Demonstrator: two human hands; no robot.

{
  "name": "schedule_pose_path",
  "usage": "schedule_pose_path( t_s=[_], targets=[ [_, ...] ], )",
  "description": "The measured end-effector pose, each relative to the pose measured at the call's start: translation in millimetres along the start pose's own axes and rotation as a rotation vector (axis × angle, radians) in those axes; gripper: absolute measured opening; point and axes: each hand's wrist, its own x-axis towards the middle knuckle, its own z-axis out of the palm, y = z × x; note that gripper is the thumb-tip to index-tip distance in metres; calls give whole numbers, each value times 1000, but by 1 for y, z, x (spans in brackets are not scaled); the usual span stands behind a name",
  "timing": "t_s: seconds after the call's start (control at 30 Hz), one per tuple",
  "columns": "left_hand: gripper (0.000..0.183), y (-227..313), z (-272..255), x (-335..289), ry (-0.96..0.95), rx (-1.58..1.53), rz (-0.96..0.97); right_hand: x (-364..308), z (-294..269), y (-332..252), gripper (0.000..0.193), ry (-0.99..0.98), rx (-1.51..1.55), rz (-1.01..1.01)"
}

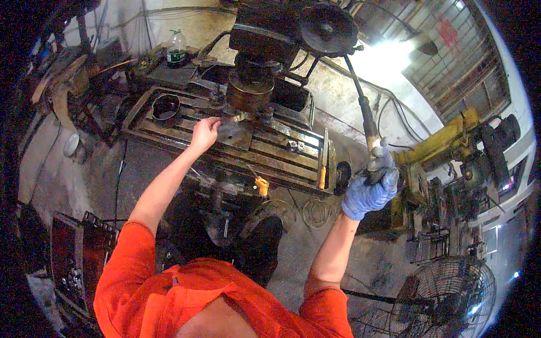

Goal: The person picks up small metal parts from a bin, places them on a milling machine table, uses a screwdriver to scrape their surfaces, and clears away debris with a pneumatic air gun.

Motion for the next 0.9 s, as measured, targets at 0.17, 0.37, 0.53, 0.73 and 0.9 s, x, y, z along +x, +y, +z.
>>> schedule_pose_path(
  t_s=[0.17,0.37,0.53,0.73,0.9],
  targets=[
    [19,2,-11,-7,-29,-50,-26,-5,-3,4,41,-66,113,-12],
    [21,6,-20,-17,-158,-76,-63,-13,-8,14,37,-88,50,-105],
    [22,13,-28,-18,-201,-202,-119,-18,-1,10,36,-58,134,-39],
    [23,-2,-19,-17,-130,-145,-21,-4,-12,15,39,-108,116,-154],
    [26,-9,-19,-16,-151,-135,-44,2,-14,11,35,-21,52,-136]
  ],
)
